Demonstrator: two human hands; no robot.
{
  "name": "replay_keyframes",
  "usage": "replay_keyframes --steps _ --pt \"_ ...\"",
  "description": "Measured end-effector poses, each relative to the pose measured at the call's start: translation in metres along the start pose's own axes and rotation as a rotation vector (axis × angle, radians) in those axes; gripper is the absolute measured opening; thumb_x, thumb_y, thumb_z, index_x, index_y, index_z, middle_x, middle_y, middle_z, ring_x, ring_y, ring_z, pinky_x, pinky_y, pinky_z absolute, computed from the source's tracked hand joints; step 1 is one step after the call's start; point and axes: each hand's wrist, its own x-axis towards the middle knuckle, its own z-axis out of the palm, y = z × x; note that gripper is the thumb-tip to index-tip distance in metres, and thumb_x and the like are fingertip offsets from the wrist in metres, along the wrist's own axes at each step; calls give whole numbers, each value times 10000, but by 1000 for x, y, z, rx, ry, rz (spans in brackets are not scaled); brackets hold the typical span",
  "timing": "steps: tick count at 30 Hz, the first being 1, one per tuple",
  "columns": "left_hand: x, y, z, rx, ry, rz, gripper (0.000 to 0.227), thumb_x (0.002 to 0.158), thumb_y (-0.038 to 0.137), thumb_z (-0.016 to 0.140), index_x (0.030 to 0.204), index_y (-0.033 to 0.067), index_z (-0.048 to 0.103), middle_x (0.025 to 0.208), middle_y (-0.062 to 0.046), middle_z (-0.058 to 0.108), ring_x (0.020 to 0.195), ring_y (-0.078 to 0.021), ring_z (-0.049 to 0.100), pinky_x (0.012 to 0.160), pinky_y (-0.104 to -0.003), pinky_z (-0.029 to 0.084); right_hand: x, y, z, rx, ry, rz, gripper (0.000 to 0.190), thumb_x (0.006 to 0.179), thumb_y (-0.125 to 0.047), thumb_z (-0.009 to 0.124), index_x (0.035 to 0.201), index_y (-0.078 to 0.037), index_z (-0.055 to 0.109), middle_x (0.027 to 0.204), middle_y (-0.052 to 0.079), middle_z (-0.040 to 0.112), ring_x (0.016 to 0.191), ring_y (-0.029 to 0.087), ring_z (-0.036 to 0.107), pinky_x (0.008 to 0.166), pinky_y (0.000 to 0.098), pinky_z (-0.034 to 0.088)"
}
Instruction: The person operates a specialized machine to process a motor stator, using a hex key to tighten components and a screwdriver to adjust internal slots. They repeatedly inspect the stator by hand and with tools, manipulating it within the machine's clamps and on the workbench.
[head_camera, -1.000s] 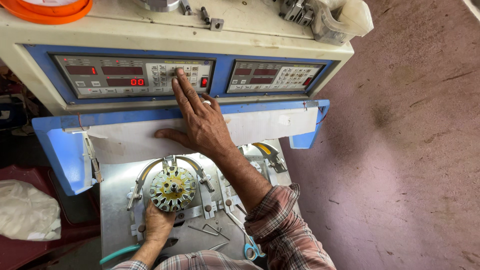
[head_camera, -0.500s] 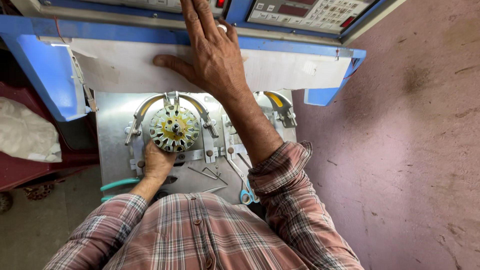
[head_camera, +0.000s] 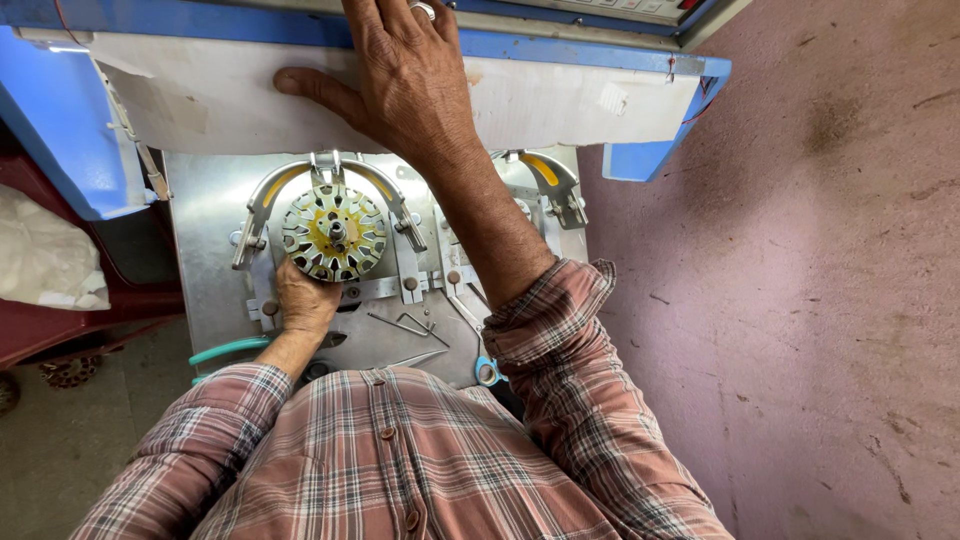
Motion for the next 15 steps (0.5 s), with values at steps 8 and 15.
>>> replay_keyframes --steps 8,15 --pt "-4 13 4 64 -5 -56 499 864 224 779 1258 -5 575 1128 -224 652 1049 -411 645 903 -508 529 0 0 1 -7 -27 22 926 872 -809 704 1377 -52 532 1180 104 667 1127 289 657 1031 573 429" --pt "-6 11 12 208 -66 -98 483 928 337 710 1256 1 600 1119 -220 655 1025 -410 656 869 -519 541 0 -2 1 -4 -29 27 931 875 -808 710 1382 -51 523 1197 105 656 1146 301 647 1053 568 422"
